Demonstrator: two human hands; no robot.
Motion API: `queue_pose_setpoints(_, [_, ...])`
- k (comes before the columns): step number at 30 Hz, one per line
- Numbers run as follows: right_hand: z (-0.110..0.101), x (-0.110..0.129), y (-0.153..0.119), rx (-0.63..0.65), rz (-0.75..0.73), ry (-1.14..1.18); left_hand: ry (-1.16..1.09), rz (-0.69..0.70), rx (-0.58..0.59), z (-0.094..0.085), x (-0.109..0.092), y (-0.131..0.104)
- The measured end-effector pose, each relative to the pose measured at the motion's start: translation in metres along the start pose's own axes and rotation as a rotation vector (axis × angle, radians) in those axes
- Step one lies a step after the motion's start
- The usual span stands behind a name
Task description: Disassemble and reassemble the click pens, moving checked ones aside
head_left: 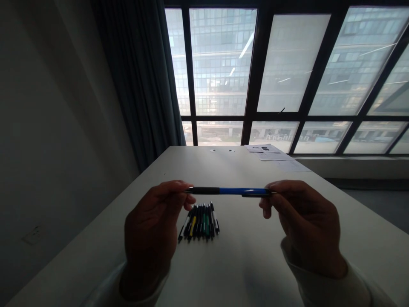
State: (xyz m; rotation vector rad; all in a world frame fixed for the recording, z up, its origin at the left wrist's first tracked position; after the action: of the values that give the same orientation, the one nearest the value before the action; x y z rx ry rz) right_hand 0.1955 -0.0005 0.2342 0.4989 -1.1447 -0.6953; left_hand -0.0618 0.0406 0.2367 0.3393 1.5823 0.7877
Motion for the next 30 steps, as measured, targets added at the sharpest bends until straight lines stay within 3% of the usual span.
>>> queue_pose_setpoints(13, [-0.001,-0.003,0.002,0.013,0.047,0.046,0.069,-0.035,0.061,0.005,0.007,-0.002])
queue_pose_setpoints(30, [0.004,0.001,0.004,0.065,0.048,-0.075,0.147,0.125,0.123,0.011,-0.008,-0.002])
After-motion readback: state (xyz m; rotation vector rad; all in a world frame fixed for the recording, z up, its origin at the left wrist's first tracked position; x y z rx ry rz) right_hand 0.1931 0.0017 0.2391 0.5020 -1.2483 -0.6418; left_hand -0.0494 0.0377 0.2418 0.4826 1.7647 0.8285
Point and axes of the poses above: each hand's wrist, its own y-axis towards the middle knuckle, its own z-axis out of the palm, x = y × z, the point moved 7 cm from there along y, towards the middle knuckle, and after that the axes turned 15 degrees about y, right-handed, at the moved point
